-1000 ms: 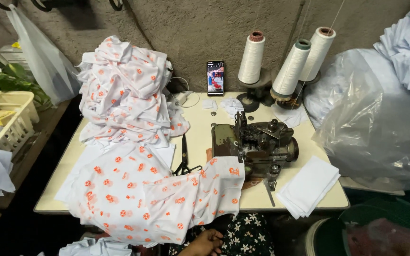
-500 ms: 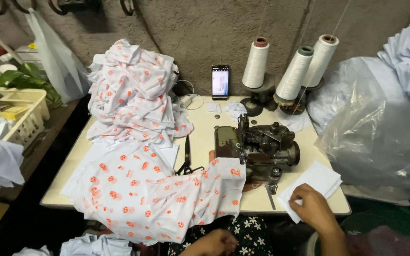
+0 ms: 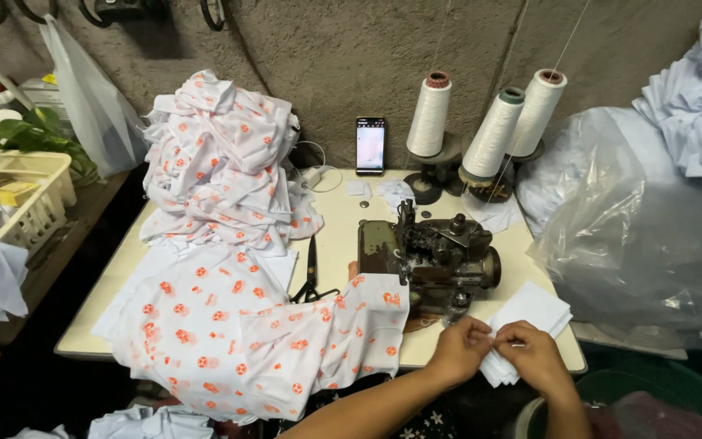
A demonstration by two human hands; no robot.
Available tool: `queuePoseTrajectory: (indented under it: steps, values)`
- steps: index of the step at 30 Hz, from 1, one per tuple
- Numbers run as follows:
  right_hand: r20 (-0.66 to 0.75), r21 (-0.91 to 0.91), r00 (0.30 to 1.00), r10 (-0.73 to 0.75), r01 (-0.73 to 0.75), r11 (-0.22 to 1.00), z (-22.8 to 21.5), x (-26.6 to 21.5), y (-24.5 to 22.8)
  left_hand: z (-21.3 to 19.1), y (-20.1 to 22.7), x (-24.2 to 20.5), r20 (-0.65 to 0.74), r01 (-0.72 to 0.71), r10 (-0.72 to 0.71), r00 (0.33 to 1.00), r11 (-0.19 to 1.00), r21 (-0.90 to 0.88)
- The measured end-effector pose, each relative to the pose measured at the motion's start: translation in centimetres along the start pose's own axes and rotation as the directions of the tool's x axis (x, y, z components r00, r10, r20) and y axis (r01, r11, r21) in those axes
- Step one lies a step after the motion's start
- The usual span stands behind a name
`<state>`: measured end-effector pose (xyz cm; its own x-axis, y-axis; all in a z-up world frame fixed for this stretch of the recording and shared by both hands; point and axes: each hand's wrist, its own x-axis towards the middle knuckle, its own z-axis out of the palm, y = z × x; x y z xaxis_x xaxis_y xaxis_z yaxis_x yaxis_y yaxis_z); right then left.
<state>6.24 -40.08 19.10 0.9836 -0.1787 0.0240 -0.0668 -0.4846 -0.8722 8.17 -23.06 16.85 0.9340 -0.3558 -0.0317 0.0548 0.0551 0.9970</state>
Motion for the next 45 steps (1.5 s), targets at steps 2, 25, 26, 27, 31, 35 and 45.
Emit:
queuePoseTrajectory:
  steps: [2,25,26,27,31,35,45]
  values:
    - [0.003,0.078,1.0,0.004,-0.004,0.997,-0.3,-0.2,0.4,1.1,-1.3,1.0,-0.019,0.031,-0.031,0.999,0.999,0.009]
    - [-0.583,0.33,0.799,0.149,0.064,0.942,-4.3,1.9,1.5,0.0,-2.0,-0.7,-0.05,-0.199,0.249,0.967,0.865,0.461]
    - [-0.55,0.465,0.777,0.307,-0.021,0.885,-4.8,1.7,-0.5,-0.2,-1.4,-1.1,-0.018,-0.221,0.264,0.964,0.842,0.492]
    - [-0.493,0.591,0.742,0.455,-0.099,0.801,-5.2,1.5,-2.4,-0.4,-0.8,-1.5,0.014,-0.243,0.277,0.961,0.818,0.522]
    - [-0.715,0.598,0.644,0.273,0.36,0.716,-7.4,3.0,1.9,-1.0,0.4,-3.0,0.051,-0.321,0.352,0.935,0.776,0.543]
    - [-0.956,-0.023,0.216,-0.2,0.623,0.782,-8.9,0.9,-1.3,-1.1,2.7,-4.6,0.169,-0.397,0.391,0.905,0.632,0.665]
    - [-0.318,-0.252,0.725,-0.611,0.557,0.792,2.8,-10.5,-18.9,-1.7,11.5,-7.7,-0.059,-0.23,0.224,0.973,0.96,-0.162]
